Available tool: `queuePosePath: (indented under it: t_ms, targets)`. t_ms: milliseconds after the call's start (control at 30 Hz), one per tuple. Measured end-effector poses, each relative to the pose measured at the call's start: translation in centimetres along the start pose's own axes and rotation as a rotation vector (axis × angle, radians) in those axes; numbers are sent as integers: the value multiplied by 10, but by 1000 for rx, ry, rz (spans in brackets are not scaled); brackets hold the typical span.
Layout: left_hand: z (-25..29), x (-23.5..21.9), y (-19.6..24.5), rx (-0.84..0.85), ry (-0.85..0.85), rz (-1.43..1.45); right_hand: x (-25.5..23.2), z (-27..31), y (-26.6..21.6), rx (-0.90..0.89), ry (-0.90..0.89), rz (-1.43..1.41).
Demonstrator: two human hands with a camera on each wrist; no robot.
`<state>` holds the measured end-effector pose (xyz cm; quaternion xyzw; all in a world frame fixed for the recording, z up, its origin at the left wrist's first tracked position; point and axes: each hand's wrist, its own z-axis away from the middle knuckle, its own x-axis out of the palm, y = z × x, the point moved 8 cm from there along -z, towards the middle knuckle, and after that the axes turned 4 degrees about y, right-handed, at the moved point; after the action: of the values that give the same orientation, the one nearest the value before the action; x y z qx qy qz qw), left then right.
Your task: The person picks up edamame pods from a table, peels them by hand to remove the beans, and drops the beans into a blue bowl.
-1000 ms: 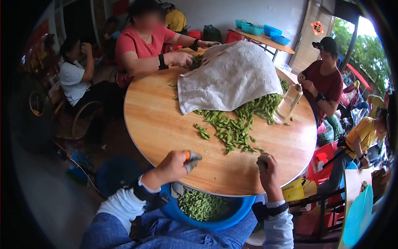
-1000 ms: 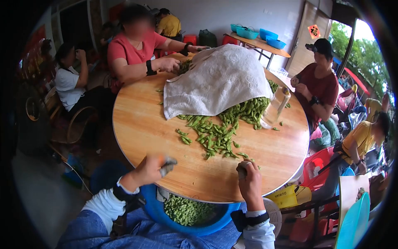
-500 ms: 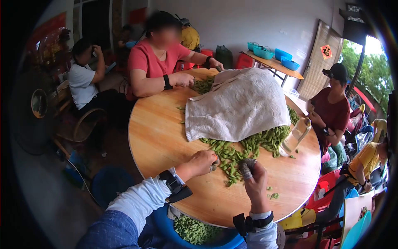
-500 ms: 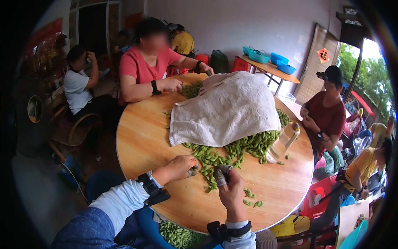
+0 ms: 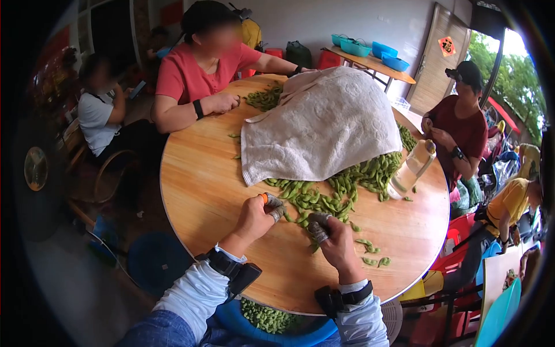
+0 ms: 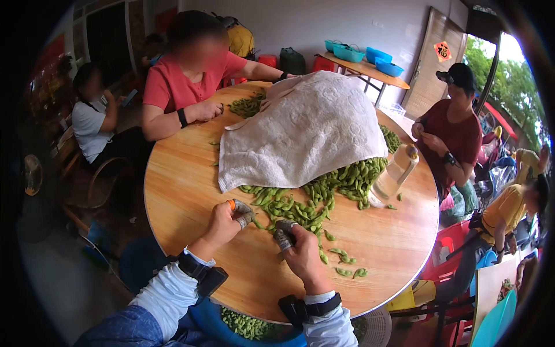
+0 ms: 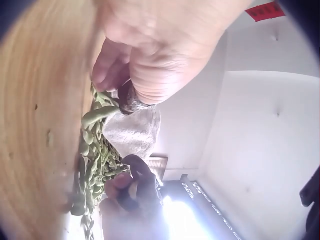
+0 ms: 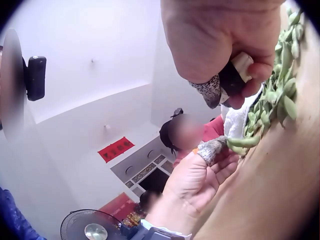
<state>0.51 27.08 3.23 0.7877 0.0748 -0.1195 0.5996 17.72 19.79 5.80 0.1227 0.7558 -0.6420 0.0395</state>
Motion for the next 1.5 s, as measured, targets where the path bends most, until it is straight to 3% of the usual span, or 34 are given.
queuePosePath:
  t_ms: [133, 233, 333, 433, 533, 700, 733, 900, 967, 1067, 1100, 1167, 1200, 1267, 1333, 1400, 1467, 1500]
  targets:
    - [3, 8, 5, 87, -78, -112, 1, -1, 6, 17, 20, 8]
    - [2, 3, 9, 126, -43, -60, -2, -2, 9, 31, 50, -41]
    - [9, 17, 20, 65, -280, -349, -1, -2, 8, 33, 53, -58]
    - [13, 21, 43, 510, -209, -369, -1, -1, 3, 4, 67, -3]
    - [10, 27, 36, 389, -265, -529, 1, -3, 15, 2, 67, -9]
    - [14, 12, 42, 401, -102, -448, 5, -1, 2, -86, 50, 97]
    - [13, 15, 44, 399, -95, -394, 5, 2, -4, -143, 34, 341]
    - [21, 32, 42, 386, -306, -250, 5, 5, -9, -323, 52, 507]
    - [19, 35, 36, 182, -322, -36, 8, 6, -14, -327, 51, 565]
    - [18, 43, 23, 5, -346, 444, 8, 4, -9, -207, 80, 427]
    - [20, 43, 28, -46, -279, 620, 6, 3, -8, -162, 119, 337]
    - [22, 50, 18, -158, -250, 730, 3, 3, -12, -122, 165, 243]
    - [23, 54, 25, -117, -297, 598, 2, 4, -13, -126, 182, 236]
    - [26, 62, 24, -115, -341, 637, 4, 5, -7, -174, 185, 285]
    - [23, 60, 22, -39, -288, 607, 6, 6, -7, -180, 149, 254]
    - [17, 48, 21, 151, -113, 408, 11, 5, -1, -106, 102, 147]
    - [18, 32, 22, -107, -132, 609, 14, 9, -23, 29, 34, -25]
    - [19, 35, 22, -243, -173, 723, 17, 4, -16, 12, 9, -136]
